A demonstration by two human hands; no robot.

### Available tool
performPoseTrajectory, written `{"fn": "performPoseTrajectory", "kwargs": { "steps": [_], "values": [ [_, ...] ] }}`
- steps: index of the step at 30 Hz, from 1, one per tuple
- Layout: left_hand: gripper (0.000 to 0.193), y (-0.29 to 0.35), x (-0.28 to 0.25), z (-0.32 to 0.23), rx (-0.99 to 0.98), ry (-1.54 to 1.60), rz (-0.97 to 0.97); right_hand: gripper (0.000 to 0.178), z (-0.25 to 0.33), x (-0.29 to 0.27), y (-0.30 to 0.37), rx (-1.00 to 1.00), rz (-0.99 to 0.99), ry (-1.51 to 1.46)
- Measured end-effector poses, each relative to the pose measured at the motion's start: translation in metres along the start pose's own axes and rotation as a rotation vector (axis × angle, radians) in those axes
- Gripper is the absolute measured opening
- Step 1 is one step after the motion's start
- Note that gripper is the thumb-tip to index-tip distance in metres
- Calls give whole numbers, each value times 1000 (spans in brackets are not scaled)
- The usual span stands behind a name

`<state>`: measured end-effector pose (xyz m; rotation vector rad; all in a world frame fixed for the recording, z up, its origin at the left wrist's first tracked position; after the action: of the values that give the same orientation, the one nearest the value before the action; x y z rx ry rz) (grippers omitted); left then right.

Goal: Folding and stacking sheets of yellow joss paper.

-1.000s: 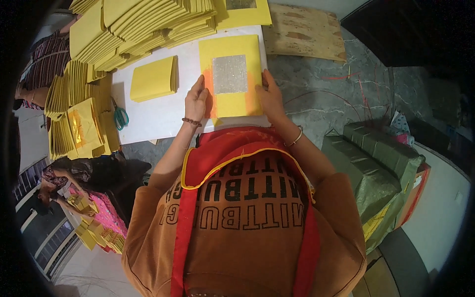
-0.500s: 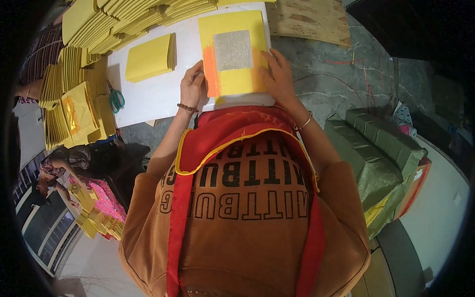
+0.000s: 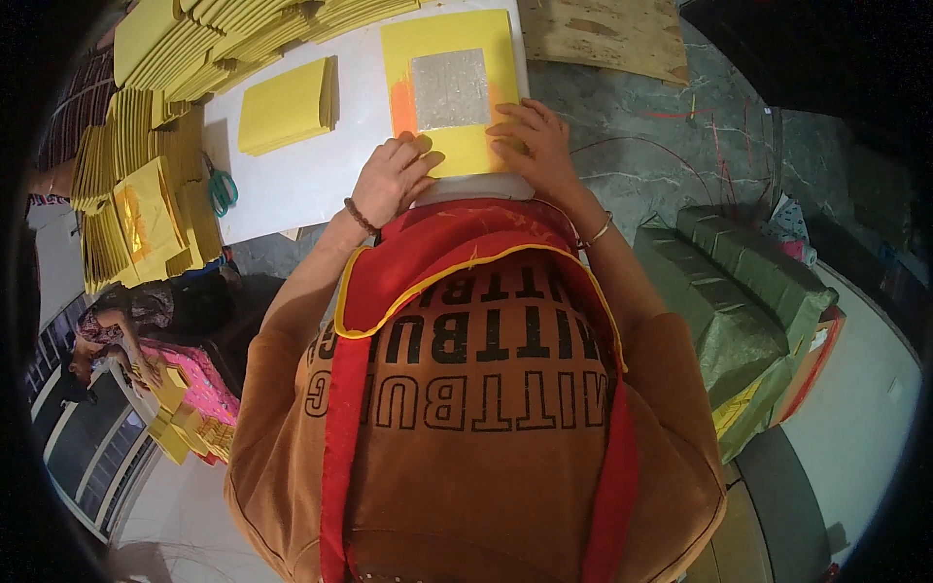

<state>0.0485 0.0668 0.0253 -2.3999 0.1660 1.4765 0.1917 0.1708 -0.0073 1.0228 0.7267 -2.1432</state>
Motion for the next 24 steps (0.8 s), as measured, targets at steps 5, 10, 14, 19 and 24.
{"fn": "performPoseTrajectory", "kwargs": {
  "steps": [5,10,14,19,24],
  "values": [
    [16,-1,-8,15,-22,222,-65,23,-28,8,1,242,20,-687],
    [8,-4,-4,34,-232,459,-44,25,-31,8,3,318,16,-886],
    [7,-1,-14,20,-172,300,-136,30,-34,4,8,355,-125,-950],
    [9,-1,-11,5,-20,112,-156,29,-38,12,10,395,-149,-963],
    [18,0,-4,-5,69,-27,-114,29,-44,18,12,468,-154,-923]
  ]
}}
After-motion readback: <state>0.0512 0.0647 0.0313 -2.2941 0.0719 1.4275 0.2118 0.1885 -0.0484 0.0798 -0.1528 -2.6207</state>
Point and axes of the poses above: each hand's wrist, its own y-axis away from the middle knuckle, its own x-axis out of the palm, z = x × y, the point moved 8 cm from there along -y, towards the middle knuckle, and after that the axes turned 1 degree about y, right-handed, at the moved point
